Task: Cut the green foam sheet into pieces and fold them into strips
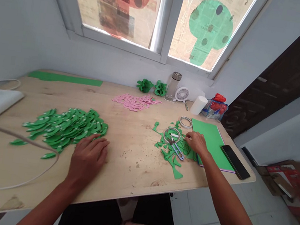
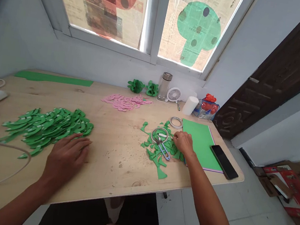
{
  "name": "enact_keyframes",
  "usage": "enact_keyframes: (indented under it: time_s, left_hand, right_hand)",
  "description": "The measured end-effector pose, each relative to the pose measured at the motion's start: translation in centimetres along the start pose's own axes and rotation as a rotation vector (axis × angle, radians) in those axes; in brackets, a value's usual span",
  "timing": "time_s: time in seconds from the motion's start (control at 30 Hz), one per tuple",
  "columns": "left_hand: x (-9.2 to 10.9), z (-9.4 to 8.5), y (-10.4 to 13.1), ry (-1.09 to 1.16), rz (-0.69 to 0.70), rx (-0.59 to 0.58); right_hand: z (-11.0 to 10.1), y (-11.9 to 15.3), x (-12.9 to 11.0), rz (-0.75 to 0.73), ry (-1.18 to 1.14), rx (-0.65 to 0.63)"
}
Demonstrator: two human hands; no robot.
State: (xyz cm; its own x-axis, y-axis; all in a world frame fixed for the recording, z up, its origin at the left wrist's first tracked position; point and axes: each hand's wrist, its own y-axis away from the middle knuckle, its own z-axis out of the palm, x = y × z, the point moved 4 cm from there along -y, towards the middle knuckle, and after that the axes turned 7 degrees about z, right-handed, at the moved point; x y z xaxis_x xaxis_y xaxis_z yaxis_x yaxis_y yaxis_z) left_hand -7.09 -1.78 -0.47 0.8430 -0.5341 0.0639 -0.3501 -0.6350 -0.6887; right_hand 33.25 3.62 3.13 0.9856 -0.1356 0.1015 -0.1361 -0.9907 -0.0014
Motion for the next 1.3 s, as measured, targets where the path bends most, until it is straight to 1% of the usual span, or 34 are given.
enact_keyframes:
  time_s: [0.07, 0.13, 0.23, 0.3, 0.37, 0.47, 0.53, 0.77, 0.93, 1.03, 1.17, 1.3]
  left_hand:
    - [-0.1, 0.0, 0.1, 0.008, -0.015, 0.008]
    - [-0.2, 0.0, 0.1, 0.016, -0.022, 0.019]
    - [-0.2, 0.0, 0.1, 0.045, -0.023, 0.034]
    - [-0.2, 0.0, 0.1, 0.062, -0.023, 0.045]
    - [-0.2, 0.1, 0.1, 0.064, -0.019, 0.048]
    - [-0.1, 0.2, 0.0, 0.057, -0.017, 0.028]
    - [0.0, 0.3, -0.1, 0.046, -0.017, -0.002]
    - [1.0, 1.2, -0.3, -0.050, -0.024, -0.178]
    - [0.8, 1.7, -0.2, -0.104, -0.103, -0.249]
    - [0.5, 1.7, -0.1, -0.121, -0.151, -0.266]
    - [-0.2, 1.6, 0.0, -0.131, -0.213, -0.263]
    - [-1.6, 1.7, 0.2, -0.140, -0.254, -0.265]
  right_hand:
    - [-0.2, 1.4, 1.7, 0.068, -0.007, 0.043]
    - [0.0, 3.3, 3.5, 0.133, -0.008, 0.078]
    - [0.9, 6.6, 5.3, 0.198, -0.005, 0.098]
    - [1.7, 8.5, 5.8, 0.219, -0.005, 0.097]
    - [2.3, 9.9, 5.7, 0.238, -0.007, 0.096]
    - [2.6, 10.7, 5.2, 0.277, -0.006, 0.103]
    - [2.4, 10.7, 4.9, 0.301, -0.004, 0.106]
    - [1.7, 10.7, 4.1, 0.343, -0.001, 0.093]
    - [1.5, 10.6, 4.4, 0.354, -0.038, 0.111]
    - [1.6, 9.4, 3.8, 0.314, -0.079, 0.113]
    - [2.4, 6.8, 1.5, 0.241, -0.138, 0.089]
    - [3.4, 4.4, -0.6, 0.197, -0.194, 0.066]
